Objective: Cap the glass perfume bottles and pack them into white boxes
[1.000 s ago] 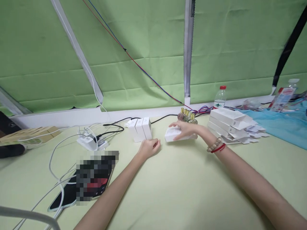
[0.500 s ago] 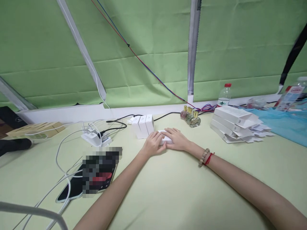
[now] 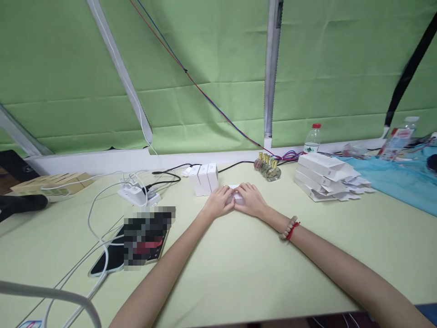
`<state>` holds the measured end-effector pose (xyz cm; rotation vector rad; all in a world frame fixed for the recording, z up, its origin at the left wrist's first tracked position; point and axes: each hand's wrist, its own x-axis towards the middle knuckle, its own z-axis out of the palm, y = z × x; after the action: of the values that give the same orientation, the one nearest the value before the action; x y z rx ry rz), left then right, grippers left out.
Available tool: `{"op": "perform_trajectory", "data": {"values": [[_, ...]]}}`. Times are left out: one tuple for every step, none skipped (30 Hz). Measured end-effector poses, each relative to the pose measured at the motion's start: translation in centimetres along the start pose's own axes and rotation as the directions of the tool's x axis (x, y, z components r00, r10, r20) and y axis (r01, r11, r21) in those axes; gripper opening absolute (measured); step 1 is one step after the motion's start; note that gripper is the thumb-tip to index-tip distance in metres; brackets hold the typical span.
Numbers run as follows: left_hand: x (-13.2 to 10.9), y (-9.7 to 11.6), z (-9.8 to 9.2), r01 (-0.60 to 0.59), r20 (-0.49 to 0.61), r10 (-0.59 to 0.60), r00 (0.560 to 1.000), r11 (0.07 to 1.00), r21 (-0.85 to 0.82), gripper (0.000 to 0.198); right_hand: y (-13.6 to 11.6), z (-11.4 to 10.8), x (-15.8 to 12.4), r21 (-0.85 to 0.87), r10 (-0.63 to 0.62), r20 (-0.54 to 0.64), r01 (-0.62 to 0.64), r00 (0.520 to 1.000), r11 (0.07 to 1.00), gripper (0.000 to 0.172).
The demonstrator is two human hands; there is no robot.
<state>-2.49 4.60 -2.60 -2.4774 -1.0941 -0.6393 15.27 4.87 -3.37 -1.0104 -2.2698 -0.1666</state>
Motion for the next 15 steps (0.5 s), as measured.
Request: {"op": "perform_trajectory", "data": {"values": [[0.0, 0.1, -0.1, 0.008, -0.004, -0.008, 1.0, 1.0, 0.003, 0.021, -0.1, -0.1, -0.2, 0.012, 0.004, -0.011, -0.004, 1.0, 1.0, 0.025], [0.0, 0.1, -0.2, 0.016, -0.009, -0.016, 1.0, 1.0, 0.002, 0.019, -0.2, -0.3, -0.5, 0.03, 0.001, -0.02, -0.001, 1.0, 1.0, 0.022], [-0.1, 0.2, -0.3, 0.027, -0.017, -0.027, 0.999, 1.0, -0.002, 0.017, -0.3, -0.5, -0.7, 0.049, -0.005, -0.025, 0.006, 1.0, 0.999, 0.019], [-0.2, 0.2, -0.4, 0.042, -0.03, -0.042, 0.999, 0.999, -0.007, 0.016, -0.4, -0.6, -1.0, 0.068, -0.015, -0.025, 0.016, 1.0, 0.998, 0.017], [-0.4, 0.3, -0.4, 0.062, -0.046, -0.063, 0.997, 0.998, -0.013, 0.014, -0.5, -0.8, -1.2, 0.084, -0.028, -0.019, 0.029, 0.999, 0.996, 0.016], [-0.5, 0.3, -0.5, 0.087, -0.062, -0.089, 0.994, 0.996, -0.02, 0.013, -0.6, -0.9, -1.4, 0.097, -0.044, -0.008, 0.044, 0.999, 0.994, 0.015], [-0.7, 0.4, -0.6, 0.115, -0.076, -0.116, 0.99, 0.993, -0.028, 0.012, -0.7, -1.1, -1.6, 0.107, -0.063, 0.006, 0.062, 0.998, 0.992, 0.015], [-0.8, 0.4, -0.6, 0.141, -0.087, -0.144, 0.986, 0.989, -0.036, 0.013, -0.8, -1.2, -1.7, 0.112, -0.083, 0.018, 0.08, 0.996, 0.99, 0.015], [-1.0, 0.5, -0.6, 0.167, -0.096, -0.17, 0.981, 0.985, -0.044, 0.013, -0.9, -1.3, -1.9, 0.114, -0.099, 0.024, 0.095, 0.995, 0.989, 0.014], [-1.1, 0.5, -0.6, 0.186, -0.101, -0.19, 0.977, 0.981, -0.051, 0.013, -1.1, -1.4, -2.0, 0.114, -0.109, 0.022, 0.106, 0.994, 0.988, 0.013], [-1.2, 0.5, -0.6, 0.201, -0.106, -0.206, 0.973, 0.978, -0.055, 0.012, -1.2, -1.4, -2.1, 0.114, -0.111, 0.012, 0.109, 0.994, 0.988, 0.012], [-1.2, 0.4, -0.5, 0.212, -0.111, -0.217, 0.97, 0.976, -0.058, 0.012, -1.3, -1.4, -2.1, 0.114, -0.108, -0.001, 0.108, 0.994, 0.988, 0.012], [-1.2, 0.4, -0.5, 0.218, -0.116, -0.224, 0.968, 0.974, -0.058, 0.012, -1.4, -1.4, -2.1, 0.115, -0.102, -0.016, 0.103, 0.995, 0.988, 0.011], [-1.3, 0.3, -0.4, 0.222, -0.119, -0.228, 0.966, 0.973, -0.057, 0.012, -1.5, -1.4, -2.1, 0.115, -0.097, -0.027, 0.099, 0.995, 0.988, 0.011], [-1.3, 0.3, -0.4, 0.222, -0.119, -0.228, 0.966, 0.973, -0.057, 0.012, -1.5, -1.5, -2.1, 0.111, -0.096, -0.035, 0.099, 0.995, 0.989, 0.011]]}}
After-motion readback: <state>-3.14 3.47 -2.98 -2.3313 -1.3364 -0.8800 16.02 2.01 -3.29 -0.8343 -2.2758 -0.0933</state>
